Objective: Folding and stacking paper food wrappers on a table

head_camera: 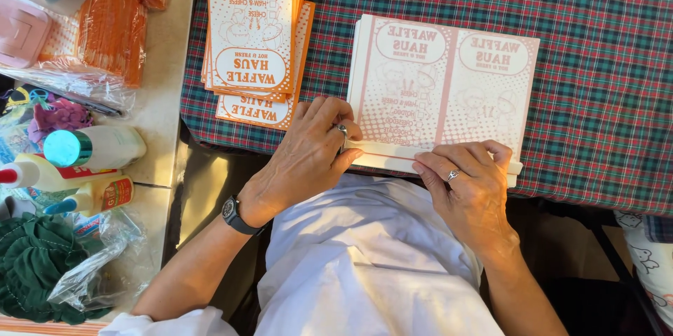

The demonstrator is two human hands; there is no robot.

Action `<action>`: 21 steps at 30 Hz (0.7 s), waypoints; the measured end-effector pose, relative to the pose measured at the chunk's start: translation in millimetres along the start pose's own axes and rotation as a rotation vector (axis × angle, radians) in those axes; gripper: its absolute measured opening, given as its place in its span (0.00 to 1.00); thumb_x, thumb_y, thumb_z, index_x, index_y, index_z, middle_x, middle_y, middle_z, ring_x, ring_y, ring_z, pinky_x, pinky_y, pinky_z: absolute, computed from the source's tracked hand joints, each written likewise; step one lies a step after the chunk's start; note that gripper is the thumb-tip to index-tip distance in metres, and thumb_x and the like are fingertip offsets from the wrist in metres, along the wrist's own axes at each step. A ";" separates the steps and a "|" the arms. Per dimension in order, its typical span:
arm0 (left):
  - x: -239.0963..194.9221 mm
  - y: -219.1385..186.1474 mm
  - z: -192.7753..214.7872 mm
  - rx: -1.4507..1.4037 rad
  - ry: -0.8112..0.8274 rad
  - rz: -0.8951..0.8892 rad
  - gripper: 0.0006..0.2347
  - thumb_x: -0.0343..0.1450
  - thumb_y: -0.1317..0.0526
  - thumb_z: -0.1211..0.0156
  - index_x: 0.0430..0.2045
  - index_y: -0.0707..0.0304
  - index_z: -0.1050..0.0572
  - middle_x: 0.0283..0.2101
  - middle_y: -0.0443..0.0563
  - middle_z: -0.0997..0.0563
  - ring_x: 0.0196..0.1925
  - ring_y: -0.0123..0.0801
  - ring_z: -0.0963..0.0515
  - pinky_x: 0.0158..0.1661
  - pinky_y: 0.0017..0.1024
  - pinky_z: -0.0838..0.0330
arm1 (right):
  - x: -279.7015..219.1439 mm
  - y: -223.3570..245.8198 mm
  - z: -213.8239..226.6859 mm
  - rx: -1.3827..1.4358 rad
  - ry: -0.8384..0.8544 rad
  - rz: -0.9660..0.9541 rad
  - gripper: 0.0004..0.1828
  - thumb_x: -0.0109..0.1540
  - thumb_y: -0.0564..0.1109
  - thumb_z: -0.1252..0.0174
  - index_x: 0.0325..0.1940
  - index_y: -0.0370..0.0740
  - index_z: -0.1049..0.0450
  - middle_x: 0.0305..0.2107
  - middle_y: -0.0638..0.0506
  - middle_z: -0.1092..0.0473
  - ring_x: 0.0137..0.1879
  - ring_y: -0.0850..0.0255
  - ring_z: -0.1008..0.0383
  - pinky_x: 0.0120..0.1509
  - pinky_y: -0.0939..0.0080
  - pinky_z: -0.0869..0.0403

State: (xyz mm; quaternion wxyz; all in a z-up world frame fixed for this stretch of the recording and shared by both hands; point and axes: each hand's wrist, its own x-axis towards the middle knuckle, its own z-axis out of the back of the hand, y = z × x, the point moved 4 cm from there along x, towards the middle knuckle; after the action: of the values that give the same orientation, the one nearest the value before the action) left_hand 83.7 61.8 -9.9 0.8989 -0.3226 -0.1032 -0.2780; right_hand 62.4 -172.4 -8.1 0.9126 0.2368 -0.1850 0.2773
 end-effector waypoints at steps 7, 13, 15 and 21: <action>-7.5 14.5 -7.6 -0.262 -0.123 0.306 0.07 0.63 0.75 0.33 0.27 0.64 0.23 0.39 0.52 0.28 0.43 0.48 0.25 0.49 0.38 0.33 | 0.3 -1.1 0.2 0.031 -0.024 0.017 0.02 0.66 0.44 0.34 0.38 0.48 0.20 0.31 0.58 0.26 0.40 0.56 0.25 0.57 0.53 0.36; -24.4 23.1 14.0 -0.026 -0.276 0.156 0.11 0.65 0.72 0.30 0.36 0.57 0.20 0.49 0.52 0.25 0.51 0.49 0.25 0.49 0.41 0.33 | -1.7 -2.1 -0.9 0.048 -0.040 0.010 0.02 0.66 0.44 0.34 0.38 0.48 0.20 0.32 0.58 0.25 0.40 0.56 0.25 0.57 0.53 0.36; -30.8 25.1 12.7 0.132 -0.228 0.060 0.11 0.66 0.67 0.30 0.41 0.61 0.19 0.51 0.56 0.22 0.52 0.52 0.24 0.48 0.40 0.31 | -1.0 -1.7 -1.0 0.058 -0.040 0.011 0.02 0.66 0.44 0.34 0.39 0.48 0.19 0.31 0.57 0.26 0.40 0.55 0.26 0.58 0.52 0.37; -30.4 -11.3 16.7 0.044 -0.404 -0.026 0.11 0.66 0.70 0.31 0.42 0.65 0.20 0.50 0.63 0.22 0.48 0.56 0.19 0.48 0.45 0.22 | -2.6 -4.3 -2.2 0.061 -0.055 0.029 0.01 0.66 0.45 0.34 0.39 0.49 0.19 0.31 0.58 0.26 0.40 0.56 0.26 0.57 0.53 0.36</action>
State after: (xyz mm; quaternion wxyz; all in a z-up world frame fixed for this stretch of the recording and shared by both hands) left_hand 52.1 78.4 -2.2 0.8631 -0.3505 -0.2917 -0.2170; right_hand 63.3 -175.5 -12.5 0.8954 0.2695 -0.2046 0.2895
